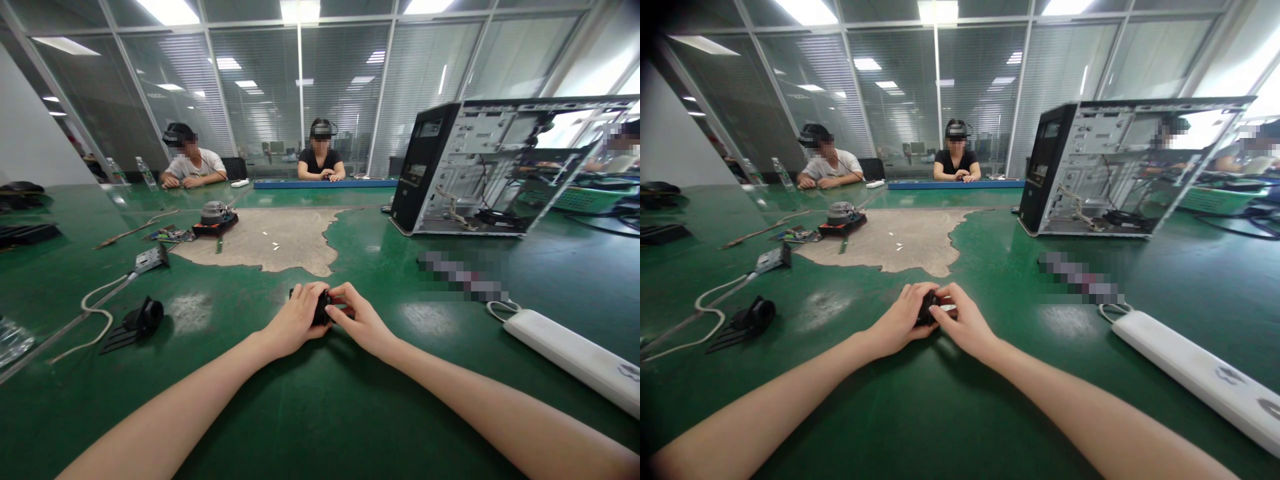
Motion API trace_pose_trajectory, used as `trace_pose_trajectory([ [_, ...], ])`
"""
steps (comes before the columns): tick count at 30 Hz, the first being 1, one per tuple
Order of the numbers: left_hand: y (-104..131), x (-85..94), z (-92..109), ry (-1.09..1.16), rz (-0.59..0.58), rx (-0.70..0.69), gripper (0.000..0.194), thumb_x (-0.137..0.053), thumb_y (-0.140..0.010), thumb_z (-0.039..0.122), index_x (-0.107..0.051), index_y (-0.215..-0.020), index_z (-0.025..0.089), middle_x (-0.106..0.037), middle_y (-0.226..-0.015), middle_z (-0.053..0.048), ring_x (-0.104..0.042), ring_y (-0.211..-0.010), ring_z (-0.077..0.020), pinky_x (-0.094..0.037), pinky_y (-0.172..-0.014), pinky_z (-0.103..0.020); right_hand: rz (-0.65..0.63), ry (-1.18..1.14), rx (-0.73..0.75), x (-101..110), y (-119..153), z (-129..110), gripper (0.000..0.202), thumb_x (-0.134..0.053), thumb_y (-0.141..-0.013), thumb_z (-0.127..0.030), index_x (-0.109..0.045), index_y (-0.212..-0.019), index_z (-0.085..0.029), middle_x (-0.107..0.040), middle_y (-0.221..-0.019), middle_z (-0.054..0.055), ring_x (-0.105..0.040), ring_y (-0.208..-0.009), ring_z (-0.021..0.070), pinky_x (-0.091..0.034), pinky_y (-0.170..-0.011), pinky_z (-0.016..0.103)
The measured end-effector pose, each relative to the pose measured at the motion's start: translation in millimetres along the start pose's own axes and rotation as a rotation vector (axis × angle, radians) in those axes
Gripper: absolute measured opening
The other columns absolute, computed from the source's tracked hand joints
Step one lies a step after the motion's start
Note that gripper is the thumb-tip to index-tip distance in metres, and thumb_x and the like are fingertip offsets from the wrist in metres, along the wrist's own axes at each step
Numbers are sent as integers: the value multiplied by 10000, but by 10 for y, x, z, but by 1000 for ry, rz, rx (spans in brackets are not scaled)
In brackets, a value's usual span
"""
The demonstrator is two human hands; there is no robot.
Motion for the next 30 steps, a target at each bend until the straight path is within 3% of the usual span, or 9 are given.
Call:
trace_pose_trajectory([
  [8,-10,5,7,4,-13,23,537,-572,-743,229,-284,-1190,160,-413,-1172,-113,-400,-996,-235,-381,-865,-395,8,-3,-53,18,-5,35,199,-508,-774,-220,-455,-964,-192,-520,-968,50,-551,-894,155,-511,-689,285],
  [15,-6,-3,12,-11,-10,-8,575,-580,-726,197,-265,-1205,158,-415,-1176,-115,-395,-1020,-241,-361,-885,-408,23,58,65,31,8,-15,167,-535,-756,-219,-490,-916,-217,-503,-938,25,-529,-921,151,-504,-697,257],
  [26,-12,12,20,3,-11,21,526,-561,-750,229,-284,-1192,166,-420,-1160,-115,-406,-1000,-240,-381,-861,-407,17,8,-54,19,-3,44,229,-520,-770,-232,-447,-984,-195,-529,-972,50,-553,-891,153,-509,-699,287],
  [30,-6,16,19,15,-4,10,567,-566,-732,205,-261,-1209,186,-415,-1173,-107,-402,-1010,-246,-379,-860,-422,-4,52,12,17,9,4,196,-532,-761,-224,-473,-946,-202,-517,-941,36,-538,-906,158,-510,-684,277],
])
Point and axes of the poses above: each hand's wrist, its own y-axis away from the middle knuckle, its own x-axis out of the back of the hand, z = x × y, the point moved 6 cm from there along -y, towards the middle knuckle
